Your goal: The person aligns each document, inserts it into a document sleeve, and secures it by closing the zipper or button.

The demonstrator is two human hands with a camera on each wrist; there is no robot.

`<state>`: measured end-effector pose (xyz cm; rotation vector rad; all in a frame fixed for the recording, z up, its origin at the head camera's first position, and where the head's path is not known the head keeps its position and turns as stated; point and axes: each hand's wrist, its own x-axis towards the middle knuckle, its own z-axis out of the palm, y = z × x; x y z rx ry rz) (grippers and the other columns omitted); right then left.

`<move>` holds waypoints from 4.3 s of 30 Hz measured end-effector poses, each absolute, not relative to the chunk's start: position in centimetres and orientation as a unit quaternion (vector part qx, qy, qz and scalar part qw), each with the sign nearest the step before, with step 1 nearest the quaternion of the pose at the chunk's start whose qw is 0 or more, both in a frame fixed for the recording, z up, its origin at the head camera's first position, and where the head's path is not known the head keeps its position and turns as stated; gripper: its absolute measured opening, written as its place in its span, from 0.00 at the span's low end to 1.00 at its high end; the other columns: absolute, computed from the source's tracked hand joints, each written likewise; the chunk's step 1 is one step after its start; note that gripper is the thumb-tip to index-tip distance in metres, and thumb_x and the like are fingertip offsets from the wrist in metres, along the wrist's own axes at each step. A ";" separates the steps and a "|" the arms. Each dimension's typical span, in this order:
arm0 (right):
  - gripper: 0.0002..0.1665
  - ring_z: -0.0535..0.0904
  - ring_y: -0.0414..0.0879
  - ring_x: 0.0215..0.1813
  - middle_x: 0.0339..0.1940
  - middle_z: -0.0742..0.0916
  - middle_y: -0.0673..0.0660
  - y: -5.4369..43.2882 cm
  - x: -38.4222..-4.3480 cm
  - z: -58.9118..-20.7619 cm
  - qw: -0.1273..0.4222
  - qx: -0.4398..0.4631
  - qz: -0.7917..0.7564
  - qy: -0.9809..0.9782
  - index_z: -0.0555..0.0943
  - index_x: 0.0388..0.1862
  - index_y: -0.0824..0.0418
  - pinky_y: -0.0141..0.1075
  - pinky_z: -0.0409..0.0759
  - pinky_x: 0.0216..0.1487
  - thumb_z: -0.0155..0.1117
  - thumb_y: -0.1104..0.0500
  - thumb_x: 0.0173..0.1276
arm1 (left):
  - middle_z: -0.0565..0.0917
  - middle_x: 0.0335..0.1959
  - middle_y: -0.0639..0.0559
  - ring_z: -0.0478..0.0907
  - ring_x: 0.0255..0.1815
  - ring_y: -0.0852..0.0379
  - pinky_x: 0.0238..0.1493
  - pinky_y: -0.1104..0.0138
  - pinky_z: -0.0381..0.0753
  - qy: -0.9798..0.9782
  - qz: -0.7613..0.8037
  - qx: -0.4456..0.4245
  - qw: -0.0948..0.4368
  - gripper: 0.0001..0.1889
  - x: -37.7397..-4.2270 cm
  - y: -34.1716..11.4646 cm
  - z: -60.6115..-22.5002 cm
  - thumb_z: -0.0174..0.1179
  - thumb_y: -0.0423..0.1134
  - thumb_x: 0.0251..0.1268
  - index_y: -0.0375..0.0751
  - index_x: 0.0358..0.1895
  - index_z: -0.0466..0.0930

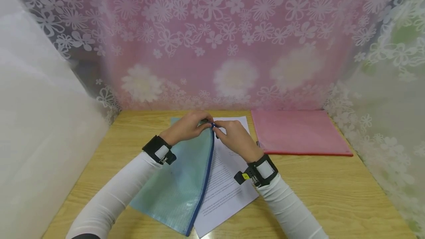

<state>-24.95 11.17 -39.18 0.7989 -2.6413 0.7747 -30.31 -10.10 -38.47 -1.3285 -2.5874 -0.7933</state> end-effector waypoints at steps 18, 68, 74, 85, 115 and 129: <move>0.08 0.88 0.44 0.41 0.43 0.92 0.57 11.0 -25.0 -39.6 0.172 0.279 0.298 -0.897 0.89 0.47 0.63 0.35 0.86 0.39 0.66 0.62 0.74 | 0.87 0.45 0.53 0.85 0.49 0.60 0.53 0.67 0.83 -0.849 -0.267 -0.452 0.061 0.06 -30.5 -10.1 -38.6 0.61 0.36 0.75 0.44 0.49 0.85; 0.04 0.84 0.41 0.31 0.32 0.88 0.56 10.1 -23.1 -40.6 0.266 0.350 0.257 -0.860 0.89 0.35 0.66 0.29 0.83 0.32 0.68 0.69 0.67 | 0.91 0.41 0.49 0.88 0.44 0.55 0.46 0.67 0.86 -0.835 -0.271 -0.470 0.092 0.11 -30.2 -11.2 -37.2 0.63 0.24 0.68 0.40 0.45 0.92; 0.04 0.85 0.42 0.33 0.32 0.88 0.56 10.1 -22.8 -41.0 0.268 0.354 0.251 -0.860 0.89 0.36 0.65 0.30 0.84 0.34 0.68 0.68 0.67 | 0.91 0.42 0.49 0.88 0.45 0.55 0.47 0.66 0.86 -0.837 -0.265 -0.471 0.086 0.12 -30.2 -11.2 -37.3 0.63 0.24 0.69 0.41 0.46 0.92; 0.04 0.84 0.41 0.33 0.32 0.88 0.55 10.0 -23.0 -41.6 0.267 0.356 0.251 -0.860 0.89 0.35 0.65 0.30 0.83 0.34 0.69 0.68 0.67 | 0.91 0.42 0.50 0.88 0.45 0.55 0.48 0.67 0.86 -0.841 -0.253 -0.471 0.085 0.11 -30.4 -11.3 -37.3 0.63 0.25 0.69 0.41 0.46 0.92; 0.04 0.81 0.37 0.30 0.32 0.90 0.53 9.2 -23.2 -43.0 0.201 0.401 0.221 -0.866 0.90 0.37 0.63 0.25 0.79 0.33 0.69 0.67 0.66 | 0.91 0.42 0.49 0.88 0.46 0.54 0.49 0.65 0.86 -0.860 -0.248 -0.442 0.053 0.10 -31.1 -12.4 -38.6 0.64 0.27 0.69 0.39 0.46 0.91; 0.04 0.80 0.37 0.30 0.32 0.90 0.53 8.7 -22.7 -43.0 0.196 0.404 0.220 -0.866 0.90 0.37 0.63 0.25 0.79 0.33 0.69 0.67 0.66 | 0.91 0.42 0.48 0.88 0.46 0.54 0.48 0.65 0.87 -0.863 -0.243 -0.439 0.063 0.10 -31.4 -12.5 -38.7 0.63 0.26 0.69 0.39 0.47 0.91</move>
